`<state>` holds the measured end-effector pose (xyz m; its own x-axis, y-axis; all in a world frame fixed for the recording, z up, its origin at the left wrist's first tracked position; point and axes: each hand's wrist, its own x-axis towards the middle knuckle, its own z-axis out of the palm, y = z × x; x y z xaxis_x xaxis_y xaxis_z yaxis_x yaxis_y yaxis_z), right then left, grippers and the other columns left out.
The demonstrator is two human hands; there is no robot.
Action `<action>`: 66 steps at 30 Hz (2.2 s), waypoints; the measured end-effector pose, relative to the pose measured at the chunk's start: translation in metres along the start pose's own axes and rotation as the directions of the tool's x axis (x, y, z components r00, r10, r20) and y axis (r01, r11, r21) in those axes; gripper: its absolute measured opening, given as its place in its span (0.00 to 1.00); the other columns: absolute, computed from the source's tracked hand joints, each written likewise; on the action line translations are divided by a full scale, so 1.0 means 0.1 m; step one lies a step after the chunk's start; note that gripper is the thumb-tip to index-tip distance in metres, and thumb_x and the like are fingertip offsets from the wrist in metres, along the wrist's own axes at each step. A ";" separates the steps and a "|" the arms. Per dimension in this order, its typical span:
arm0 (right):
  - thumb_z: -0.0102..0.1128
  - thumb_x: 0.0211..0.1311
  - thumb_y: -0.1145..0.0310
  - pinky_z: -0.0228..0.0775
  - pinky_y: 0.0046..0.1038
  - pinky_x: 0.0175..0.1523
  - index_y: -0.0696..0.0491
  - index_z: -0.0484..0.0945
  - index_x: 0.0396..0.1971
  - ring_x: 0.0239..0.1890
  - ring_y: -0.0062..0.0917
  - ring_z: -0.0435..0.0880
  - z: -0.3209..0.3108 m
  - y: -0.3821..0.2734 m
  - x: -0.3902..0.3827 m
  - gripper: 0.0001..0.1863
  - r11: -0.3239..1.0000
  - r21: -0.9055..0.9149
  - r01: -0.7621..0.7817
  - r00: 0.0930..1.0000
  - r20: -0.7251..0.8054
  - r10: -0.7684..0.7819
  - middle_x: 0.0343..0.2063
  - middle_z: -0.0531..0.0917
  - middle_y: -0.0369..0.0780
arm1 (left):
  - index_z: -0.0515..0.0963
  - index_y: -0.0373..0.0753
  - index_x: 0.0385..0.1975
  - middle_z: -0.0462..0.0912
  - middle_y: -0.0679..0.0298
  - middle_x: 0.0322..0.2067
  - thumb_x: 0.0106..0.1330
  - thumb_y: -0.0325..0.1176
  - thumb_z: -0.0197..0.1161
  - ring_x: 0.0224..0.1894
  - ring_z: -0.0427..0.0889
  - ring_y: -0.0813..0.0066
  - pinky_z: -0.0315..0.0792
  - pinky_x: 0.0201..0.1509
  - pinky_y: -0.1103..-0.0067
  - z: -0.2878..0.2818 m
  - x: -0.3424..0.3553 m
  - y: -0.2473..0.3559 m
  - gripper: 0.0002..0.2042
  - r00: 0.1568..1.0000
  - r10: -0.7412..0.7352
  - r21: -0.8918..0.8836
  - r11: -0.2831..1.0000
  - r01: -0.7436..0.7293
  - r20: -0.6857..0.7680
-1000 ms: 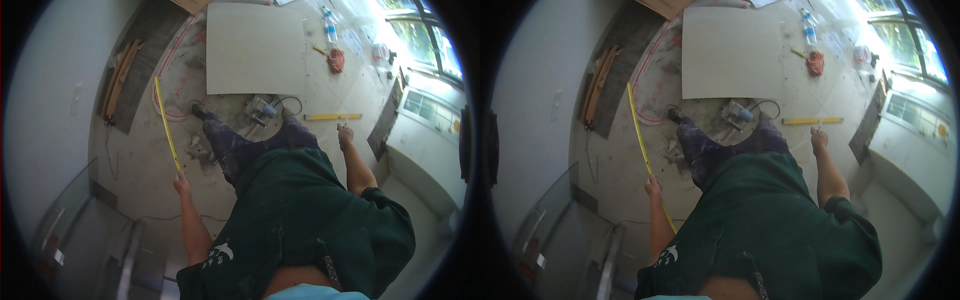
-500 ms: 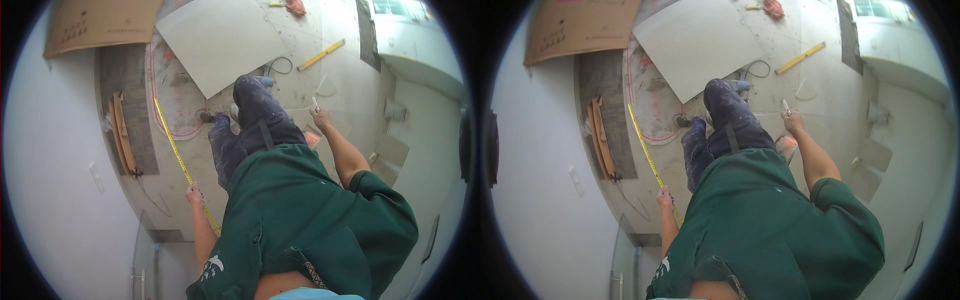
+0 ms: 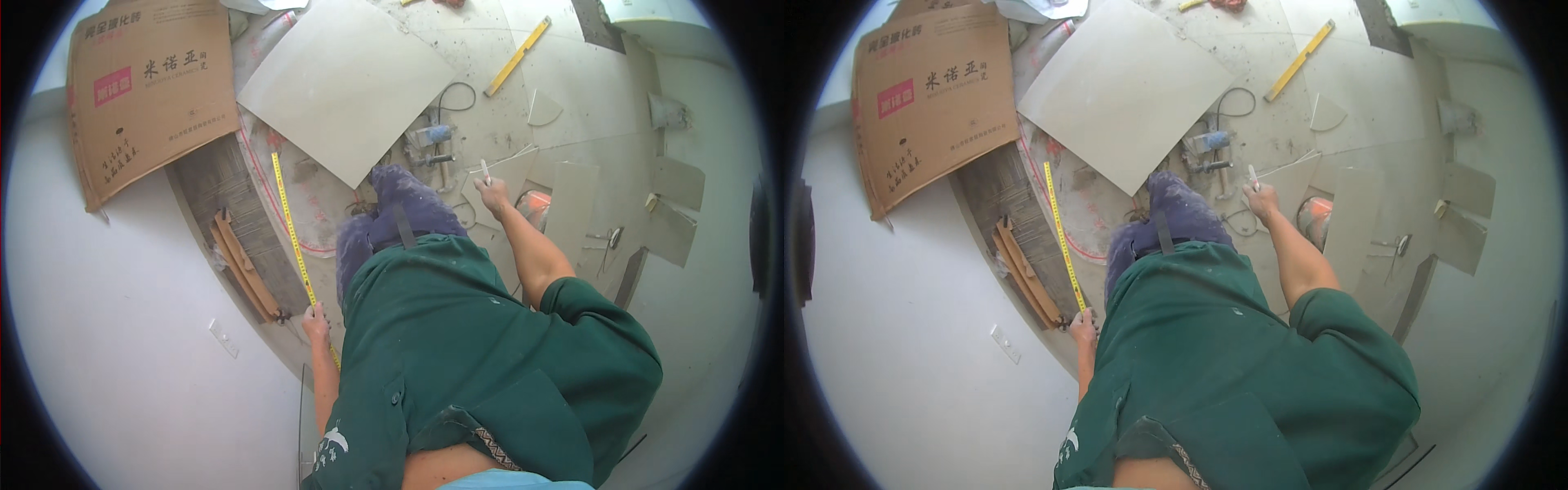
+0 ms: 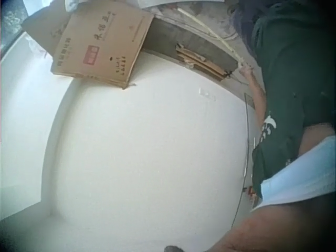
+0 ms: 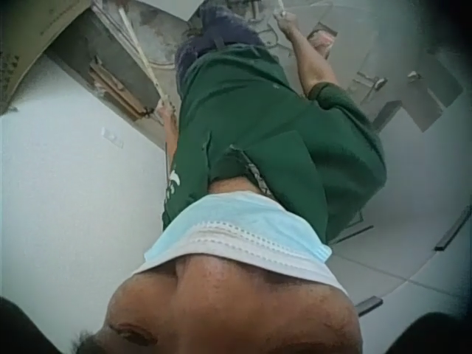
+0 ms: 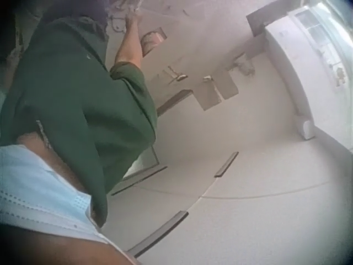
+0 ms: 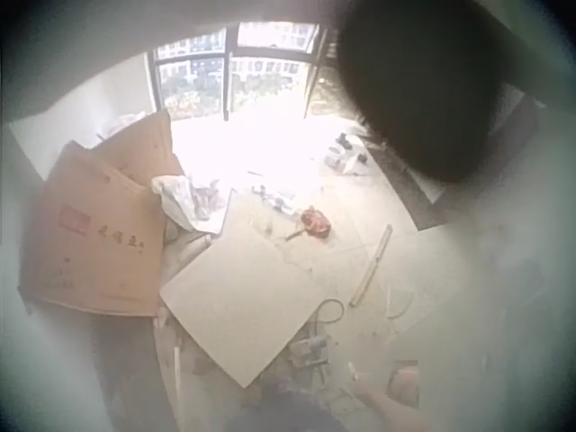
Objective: Measuring a ceramic tile with a tape measure, marking the cutting line with a pen, and then cutting the tile using a circular saw.
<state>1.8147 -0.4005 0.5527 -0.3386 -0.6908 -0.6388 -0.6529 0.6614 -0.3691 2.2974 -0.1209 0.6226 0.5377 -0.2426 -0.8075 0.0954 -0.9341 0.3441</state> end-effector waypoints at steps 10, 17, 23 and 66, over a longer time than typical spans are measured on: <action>0.61 0.64 0.57 0.55 0.24 0.25 0.52 0.81 0.26 0.21 0.13 0.64 0.16 -1.26 0.51 0.15 0.915 0.386 0.118 0.993 -0.034 -0.113 0.16 0.68 0.27 | 0.79 0.34 0.30 0.80 0.57 0.22 0.69 0.43 0.52 0.26 0.80 0.65 0.71 0.32 0.69 -0.33 0.76 0.87 0.17 0.954 0.204 0.312 0.941 -0.129 -0.221; 0.59 0.65 0.57 0.54 0.22 0.25 0.53 0.82 0.27 0.20 0.12 0.63 0.86 -2.01 1.03 0.15 0.933 0.356 0.056 0.998 0.018 -0.067 0.16 0.69 0.27 | 0.75 0.41 0.47 0.83 0.53 0.30 0.69 0.40 0.47 0.37 0.82 0.52 0.72 0.43 0.61 -0.56 1.89 2.49 0.15 0.967 0.241 0.577 0.803 -0.152 -0.080; 0.62 0.61 0.55 0.67 0.31 0.33 0.58 0.83 0.30 0.24 0.24 0.75 2.83 -3.14 1.94 0.18 0.994 0.052 0.094 0.971 0.214 -0.103 0.20 0.80 0.38 | 0.76 0.41 0.47 0.82 0.48 0.37 0.68 0.40 0.49 0.43 0.80 0.46 0.71 0.47 0.58 -0.29 5.08 3.19 0.15 0.945 0.302 0.598 0.737 -0.316 0.128; 0.54 0.65 0.53 0.71 0.45 0.44 0.47 0.78 0.48 0.39 0.46 0.82 7.09 -5.84 5.12 0.18 0.328 -0.447 0.832 0.497 0.339 -0.799 0.34 0.84 0.48 | 0.81 0.41 0.45 0.83 0.51 0.37 0.65 0.39 0.54 0.40 0.82 0.56 0.73 0.47 0.67 0.50 9.71 3.91 0.15 0.649 0.718 0.398 0.534 -0.746 0.251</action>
<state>2.5025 -0.9333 -0.0372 0.5830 -0.7725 -0.2516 -0.7989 -0.4886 -0.3507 2.8152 -0.7347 -0.0513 0.2067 -0.8942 -0.3972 -0.6832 -0.4225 0.5956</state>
